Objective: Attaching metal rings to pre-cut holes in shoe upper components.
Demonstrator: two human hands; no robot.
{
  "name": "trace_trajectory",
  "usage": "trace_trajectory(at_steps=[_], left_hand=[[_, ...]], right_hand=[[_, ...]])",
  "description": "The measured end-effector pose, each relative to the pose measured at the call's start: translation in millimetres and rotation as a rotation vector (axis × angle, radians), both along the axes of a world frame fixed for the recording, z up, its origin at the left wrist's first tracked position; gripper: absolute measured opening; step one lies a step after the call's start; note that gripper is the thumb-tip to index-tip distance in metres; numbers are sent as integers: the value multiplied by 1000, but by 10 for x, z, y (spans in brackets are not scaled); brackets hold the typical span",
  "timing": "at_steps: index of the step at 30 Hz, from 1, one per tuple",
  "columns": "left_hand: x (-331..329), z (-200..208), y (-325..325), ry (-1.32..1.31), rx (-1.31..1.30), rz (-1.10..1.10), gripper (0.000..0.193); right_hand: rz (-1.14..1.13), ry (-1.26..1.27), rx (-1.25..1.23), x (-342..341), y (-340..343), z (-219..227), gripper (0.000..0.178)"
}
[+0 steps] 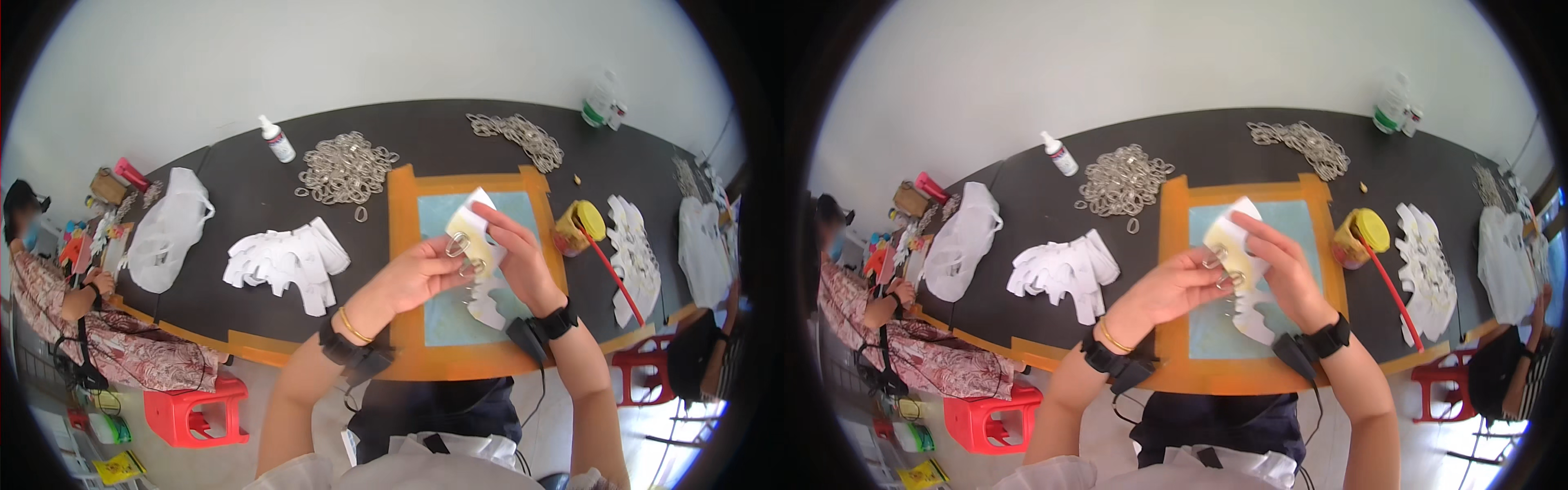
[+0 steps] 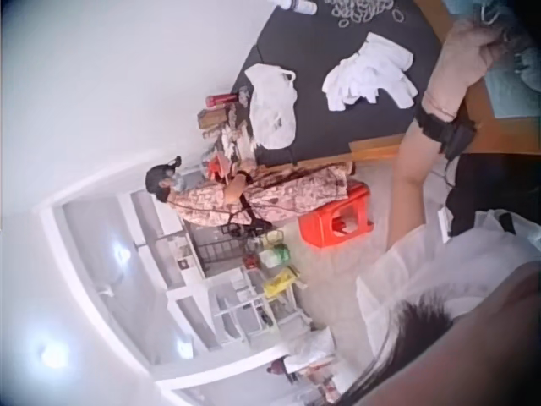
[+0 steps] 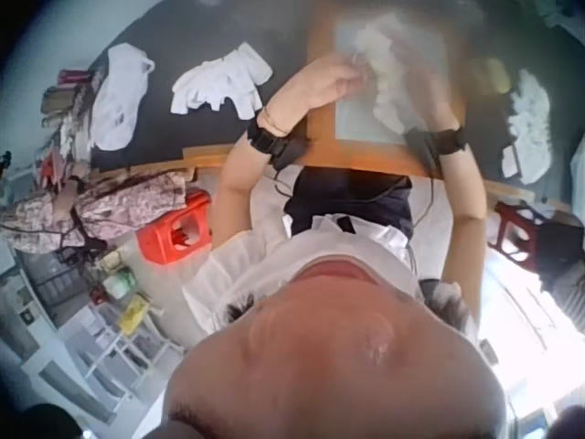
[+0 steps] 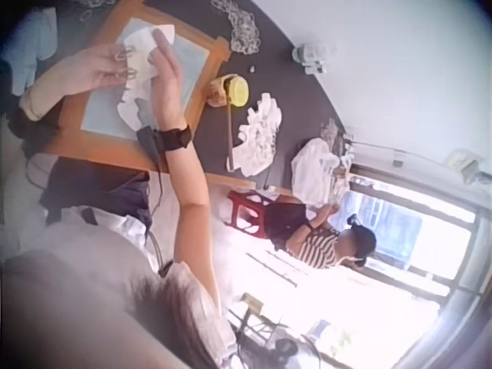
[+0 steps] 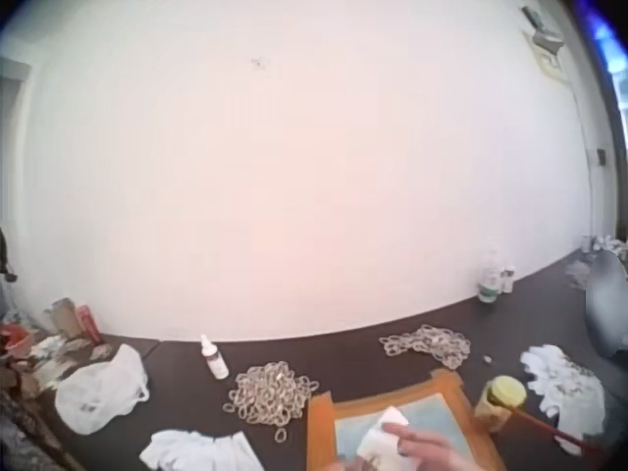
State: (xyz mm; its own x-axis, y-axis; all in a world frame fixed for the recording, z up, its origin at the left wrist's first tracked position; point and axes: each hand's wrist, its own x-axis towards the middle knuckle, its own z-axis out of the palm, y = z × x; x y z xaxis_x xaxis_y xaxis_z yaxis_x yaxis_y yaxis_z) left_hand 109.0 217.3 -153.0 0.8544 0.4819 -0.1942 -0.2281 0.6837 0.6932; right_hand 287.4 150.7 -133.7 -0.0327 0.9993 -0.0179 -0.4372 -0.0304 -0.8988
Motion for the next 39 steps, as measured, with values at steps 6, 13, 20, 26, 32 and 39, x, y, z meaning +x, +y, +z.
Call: trace_trajectory(at_steps=[6,13,20,26,32,39], left_hand=[[-157,-146,112,-88,56,-32,25],[-82,7,-12,-5,54,10,24],[-87,62,-23,82,175,6,25],[-41,15,-76,45,185,229,23],[-20,67,-54,62,220,240,23],[-22,58,-99,-1,105,184,22]], right_hand=[[111,-51,167,-60,-14,-8,63],[97,-125,188,-36,-33,-13,70],[52,-138,244,-15,-30,-3,72],[-8,138,163,-77,-34,24,64],[-111,-228,77,-86,-9,15,59],[-83,-204,42,-59,-9,13,56]])
